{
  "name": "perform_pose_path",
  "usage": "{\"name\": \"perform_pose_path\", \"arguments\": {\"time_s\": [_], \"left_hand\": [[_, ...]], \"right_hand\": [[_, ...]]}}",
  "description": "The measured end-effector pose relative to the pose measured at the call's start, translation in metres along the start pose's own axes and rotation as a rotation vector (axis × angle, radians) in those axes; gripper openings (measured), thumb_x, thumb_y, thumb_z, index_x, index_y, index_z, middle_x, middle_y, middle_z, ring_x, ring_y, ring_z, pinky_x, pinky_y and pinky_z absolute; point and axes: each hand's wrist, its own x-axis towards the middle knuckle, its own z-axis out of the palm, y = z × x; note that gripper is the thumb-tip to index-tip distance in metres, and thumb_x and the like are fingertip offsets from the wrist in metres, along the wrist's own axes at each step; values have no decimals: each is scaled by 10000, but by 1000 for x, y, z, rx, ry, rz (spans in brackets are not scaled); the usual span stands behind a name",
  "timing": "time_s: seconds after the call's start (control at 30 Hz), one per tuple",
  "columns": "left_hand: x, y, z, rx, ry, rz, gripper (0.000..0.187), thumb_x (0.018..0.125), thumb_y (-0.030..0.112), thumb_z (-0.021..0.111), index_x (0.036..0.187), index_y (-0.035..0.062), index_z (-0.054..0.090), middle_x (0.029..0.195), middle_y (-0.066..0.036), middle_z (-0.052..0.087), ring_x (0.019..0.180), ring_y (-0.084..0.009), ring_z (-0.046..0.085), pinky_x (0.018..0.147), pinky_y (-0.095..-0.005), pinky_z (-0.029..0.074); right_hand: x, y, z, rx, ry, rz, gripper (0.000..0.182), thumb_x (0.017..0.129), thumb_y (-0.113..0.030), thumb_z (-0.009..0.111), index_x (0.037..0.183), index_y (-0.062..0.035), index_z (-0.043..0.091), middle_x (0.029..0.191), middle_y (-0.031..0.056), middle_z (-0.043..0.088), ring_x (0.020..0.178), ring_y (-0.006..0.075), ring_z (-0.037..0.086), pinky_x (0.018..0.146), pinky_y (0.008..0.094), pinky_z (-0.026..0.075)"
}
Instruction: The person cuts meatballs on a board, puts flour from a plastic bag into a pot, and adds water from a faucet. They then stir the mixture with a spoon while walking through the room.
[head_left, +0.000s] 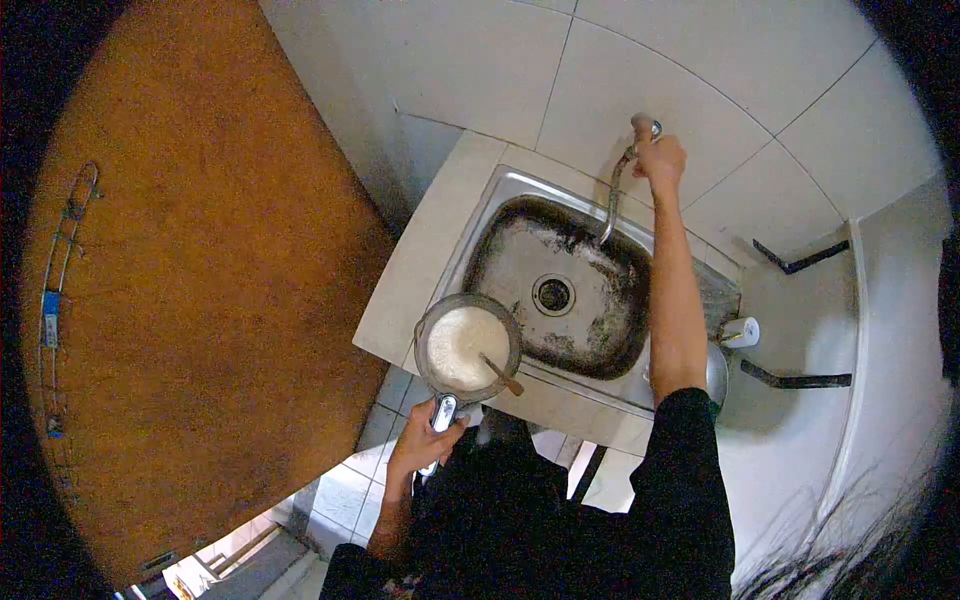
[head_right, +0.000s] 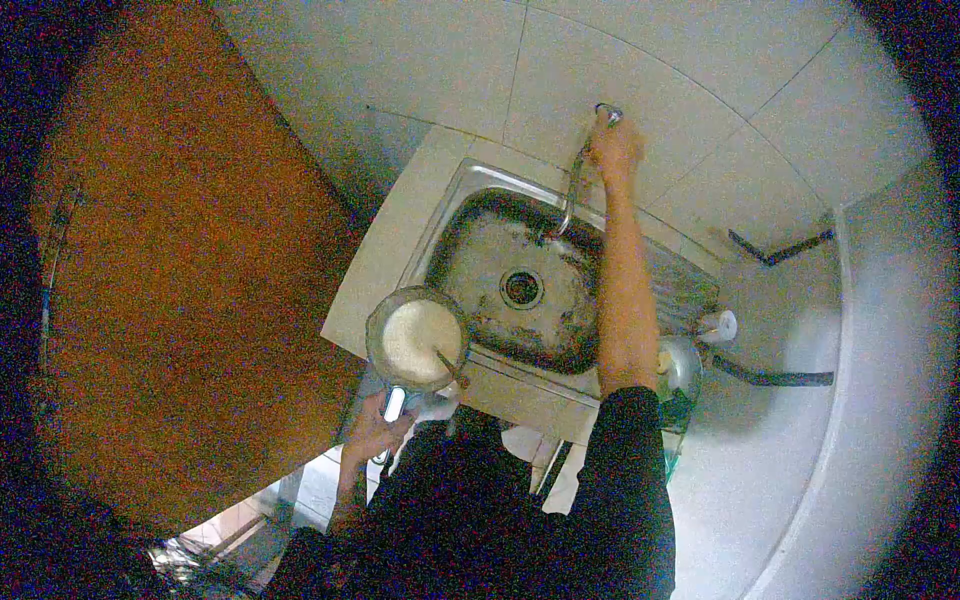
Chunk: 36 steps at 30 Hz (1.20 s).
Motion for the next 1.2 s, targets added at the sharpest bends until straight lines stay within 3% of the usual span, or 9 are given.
{"name": "perform_pose_path", "arguments": {"time_s": [0.13,0.2,0.3,0.53,0.83,0.93,1.03,1.1,1.2], "left_hand": [[0,-3,1,-54,-21,41,175,865,110,656,923,20,517,585,-1,530,396,-71,479,343,-247,390],[0,0,3,-33,-18,18,167,867,109,652,909,18,518,583,-1,527,397,-72,481,345,-246,391],[2,-2,3,16,-39,14,162,871,110,646,902,16,518,574,4,519,395,-68,474,346,-245,390],[1,-1,7,41,-6,60,174,868,106,656,891,16,509,555,12,505,391,-59,463,340,-244,375],[-6,-9,12,-138,96,57,185,874,118,658,920,22,506,577,3,511,382,-76,462,331,-250,364],[-6,-10,11,-91,67,33,190,870,121,659,920,28,501,580,0,512,376,-80,459,331,-250,368],[-4,-21,8,-92,35,78,196,869,126,659,923,29,497,576,-3,513,381,-80,462,335,-250,374],[-4,-19,5,-85,14,73,186,870,121,653,914,27,498,572,-1,513,388,-81,469,342,-249,379],[-11,-12,3,-93,23,28,180,867,112,654,916,23,504,566,2,513,393,-81,475,348,-249,384]], "right_hand": [[-3,20,3,-55,36,-53,652,897,-553,450,914,66,654,845,252,644,802,427,624,734,515,481],[2,27,10,-90,175,-204,526,875,-453,546,743,45,656,682,238,649,703,383,652,695,460,510],[-1,23,19,-11,297,-300,471,856,-417,575,755,36,654,751,243,657,751,403,647,714,482,500],[-14,-6,5,41,192,-163,299,817,-278,601,861,9,668,792,219,662,753,396,642,707,485,501],[-4,-6,21,130,322,-179,311,756,-281,651,706,26,635,720,245,649,735,435,639,686,489,506],[12,13,39,48,366,-157,329,785,-299,660,696,17,639,694,209,658,654,365,657,612,447,516],[25,32,49,196,269,-319,395,831,-349,658,661,6,628,632,131,644,536,230,627,496,368,491],[-17,5,-6,228,-128,-187,446,863,-406,641,677,0,626,565,48,573,452,123,530,403,301,418],[-87,-16,-84,383,-370,-234,422,894,-424,590,799,-15,623,632,44,564,540,147,528,511,302,427]]}}
